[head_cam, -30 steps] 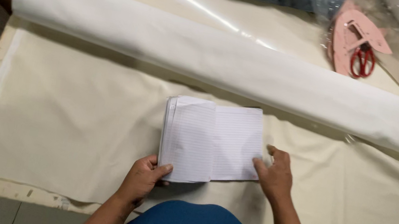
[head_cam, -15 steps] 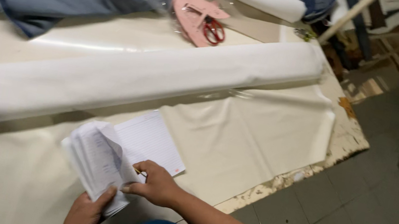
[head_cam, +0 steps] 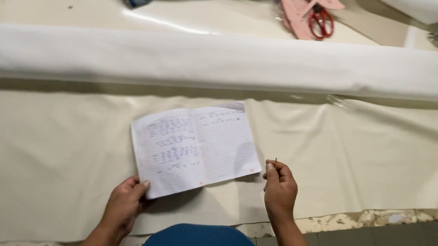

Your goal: The person flips through a notebook of handwritten notes, then places pink shoe pattern templates on a large sheet of white paper and traces around them with a pen. They retrieve more templates from a plastic bag and position each template on the paper to trace its outline.

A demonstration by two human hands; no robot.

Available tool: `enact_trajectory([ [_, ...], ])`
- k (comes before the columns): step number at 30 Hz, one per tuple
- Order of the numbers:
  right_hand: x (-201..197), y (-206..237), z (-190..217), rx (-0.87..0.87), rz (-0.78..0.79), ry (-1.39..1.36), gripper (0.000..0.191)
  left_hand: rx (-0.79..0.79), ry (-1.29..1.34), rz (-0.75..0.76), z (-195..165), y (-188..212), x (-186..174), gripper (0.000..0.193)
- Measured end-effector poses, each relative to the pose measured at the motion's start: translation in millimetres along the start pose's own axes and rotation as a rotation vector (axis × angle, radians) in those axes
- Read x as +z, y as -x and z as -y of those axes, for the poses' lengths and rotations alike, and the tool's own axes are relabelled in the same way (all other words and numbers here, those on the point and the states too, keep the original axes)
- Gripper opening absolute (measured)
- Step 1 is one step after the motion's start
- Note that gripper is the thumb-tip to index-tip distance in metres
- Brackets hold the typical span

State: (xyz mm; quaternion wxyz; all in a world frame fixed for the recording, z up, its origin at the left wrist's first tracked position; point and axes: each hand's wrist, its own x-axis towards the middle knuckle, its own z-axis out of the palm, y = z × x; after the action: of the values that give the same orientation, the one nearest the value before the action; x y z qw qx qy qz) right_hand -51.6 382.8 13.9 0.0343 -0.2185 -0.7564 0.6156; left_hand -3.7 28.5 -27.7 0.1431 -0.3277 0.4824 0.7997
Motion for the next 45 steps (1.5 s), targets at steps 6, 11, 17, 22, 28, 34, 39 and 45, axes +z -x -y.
enact_trajectory([
  [6,48,19,19,-0.283,0.151,0.535,0.044,-0.007,-0.028,0.045,-10,8,-3,0.024],
  [11,53,25,20,-0.081,0.057,0.85,0.083,0.0,-0.056,0.062,-12,21,-7,0.026],
  [17,55,35,15,-0.113,-0.009,0.773,0.09,-0.043,-0.074,0.104,-23,25,-9,0.025],
  [22,56,35,18,-0.069,0.002,0.807,0.088,-0.044,-0.134,0.116,-28,28,-9,0.027],
  [28,52,32,21,-0.081,0.033,0.805,0.092,-0.038,-0.082,0.082,-36,38,-1,0.034],
  [34,51,24,22,-0.103,0.048,0.802,0.095,-0.006,-0.054,0.07,-40,37,11,0.041],
  [39,48,12,31,0.073,0.105,0.864,0.103,0.168,-0.088,0.173,-34,34,14,0.045],
  [45,51,9,43,0.133,0.197,0.886,0.084,0.272,0.104,-0.143,-42,22,16,0.043],
])
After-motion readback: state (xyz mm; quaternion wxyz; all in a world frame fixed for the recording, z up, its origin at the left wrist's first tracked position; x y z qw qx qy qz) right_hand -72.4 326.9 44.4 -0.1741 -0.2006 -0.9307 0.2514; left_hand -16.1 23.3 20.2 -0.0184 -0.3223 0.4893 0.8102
